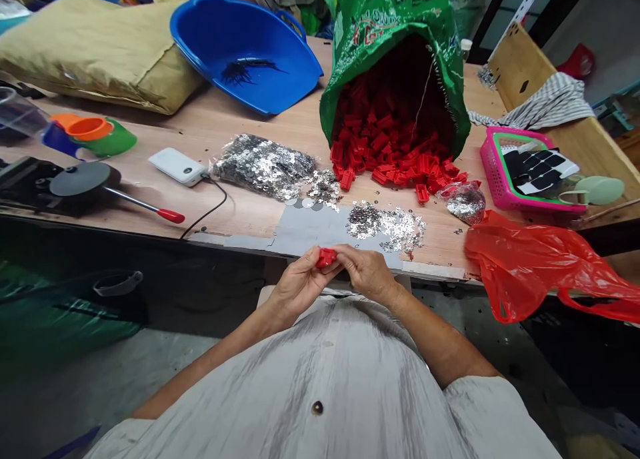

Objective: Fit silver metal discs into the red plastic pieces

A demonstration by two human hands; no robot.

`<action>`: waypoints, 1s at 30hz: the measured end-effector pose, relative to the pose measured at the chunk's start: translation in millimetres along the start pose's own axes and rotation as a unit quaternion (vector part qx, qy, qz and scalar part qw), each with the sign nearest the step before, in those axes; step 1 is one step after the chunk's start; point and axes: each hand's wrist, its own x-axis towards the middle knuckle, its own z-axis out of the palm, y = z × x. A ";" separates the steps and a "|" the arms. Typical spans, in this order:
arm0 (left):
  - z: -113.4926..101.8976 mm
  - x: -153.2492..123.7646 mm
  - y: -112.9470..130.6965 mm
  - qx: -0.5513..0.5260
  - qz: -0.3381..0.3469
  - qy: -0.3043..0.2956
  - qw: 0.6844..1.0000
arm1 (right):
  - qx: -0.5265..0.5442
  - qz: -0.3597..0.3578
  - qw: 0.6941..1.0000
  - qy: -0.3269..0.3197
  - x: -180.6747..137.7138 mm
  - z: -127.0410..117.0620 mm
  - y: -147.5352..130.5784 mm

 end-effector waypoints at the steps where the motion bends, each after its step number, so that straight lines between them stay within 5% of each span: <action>1: 0.1 0.2 -0.9 0.000 0.000 -0.002 1.000 | 0.018 0.005 1.000 0.000 -0.2 1.2 1.4; 7: -14.6 -1.8 0.6 0.044 -0.043 0.011 0.998 | -0.005 0.055 0.998 -0.028 4.0 -14.0 11.3; 10: -37.2 -2.4 -2.5 0.086 -0.109 0.060 0.989 | -0.130 0.114 0.984 0.041 10.2 -40.9 35.1; 14: -68.8 5.9 -14.9 0.106 -0.153 0.188 0.964 | -0.318 0.192 0.916 0.151 18.7 -84.0 84.5; 21: -87.4 19.0 -26.0 0.122 -0.105 0.253 0.954 | -0.398 0.201 0.891 0.090 33.8 -118.9 135.7; 24: -85.3 13.8 -23.6 0.167 -0.106 0.215 0.956 | -0.370 0.185 0.905 0.096 37.1 -121.7 136.1; 26: -78.0 7.2 -19.5 0.236 -0.124 0.134 0.954 | -0.314 0.158 0.927 0.129 36.6 -117.7 127.6; 30: -48.4 -3.1 -8.2 0.347 -0.102 -0.032 0.932 | -0.045 0.133 0.979 0.145 28.1 -87.4 86.1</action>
